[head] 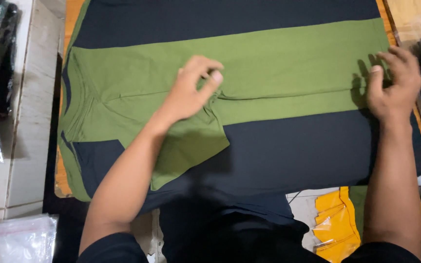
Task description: Folding a green t-shirt and placing it into a clear plastic bag for packaging.
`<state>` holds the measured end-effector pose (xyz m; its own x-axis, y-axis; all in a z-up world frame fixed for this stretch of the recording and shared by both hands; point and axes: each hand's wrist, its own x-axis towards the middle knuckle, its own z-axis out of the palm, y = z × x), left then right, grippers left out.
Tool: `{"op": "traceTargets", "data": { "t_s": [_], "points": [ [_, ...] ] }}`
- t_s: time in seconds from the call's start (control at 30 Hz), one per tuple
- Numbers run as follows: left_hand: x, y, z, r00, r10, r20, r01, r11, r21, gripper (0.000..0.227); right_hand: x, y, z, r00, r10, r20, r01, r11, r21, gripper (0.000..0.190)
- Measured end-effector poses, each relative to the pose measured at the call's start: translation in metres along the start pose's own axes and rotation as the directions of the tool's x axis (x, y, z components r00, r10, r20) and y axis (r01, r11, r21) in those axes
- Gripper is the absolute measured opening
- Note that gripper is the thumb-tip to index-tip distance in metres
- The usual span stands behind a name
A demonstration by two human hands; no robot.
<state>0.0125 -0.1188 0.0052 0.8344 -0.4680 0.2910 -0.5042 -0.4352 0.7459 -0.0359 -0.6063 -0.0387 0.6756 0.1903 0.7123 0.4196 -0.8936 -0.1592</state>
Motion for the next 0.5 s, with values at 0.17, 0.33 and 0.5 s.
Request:
{"op": "traceTargets", "data": {
  "t_s": [0.17,0.33,0.5],
  "points": [
    [-0.009,-0.043,-0.053,0.947,-0.238,-0.215,0.306,0.868,0.390,0.043,0.001,-0.003,0.007,0.959,0.105,0.263,-0.117,0.993,0.028,0.039],
    [-0.030,-0.079,-0.099,0.751,-0.604,-0.267,0.625,0.522,0.580,0.093,-0.024,0.033,0.014,0.978,0.094,0.188,-0.048,0.971,-0.234,0.030],
    [-0.044,-0.098,-0.123,0.643,-0.686,-0.339,0.725,0.402,0.560,0.104,-0.038,0.037,0.019,0.947,0.280,0.159,-0.199,0.896,-0.397,0.037]
  ]
}}
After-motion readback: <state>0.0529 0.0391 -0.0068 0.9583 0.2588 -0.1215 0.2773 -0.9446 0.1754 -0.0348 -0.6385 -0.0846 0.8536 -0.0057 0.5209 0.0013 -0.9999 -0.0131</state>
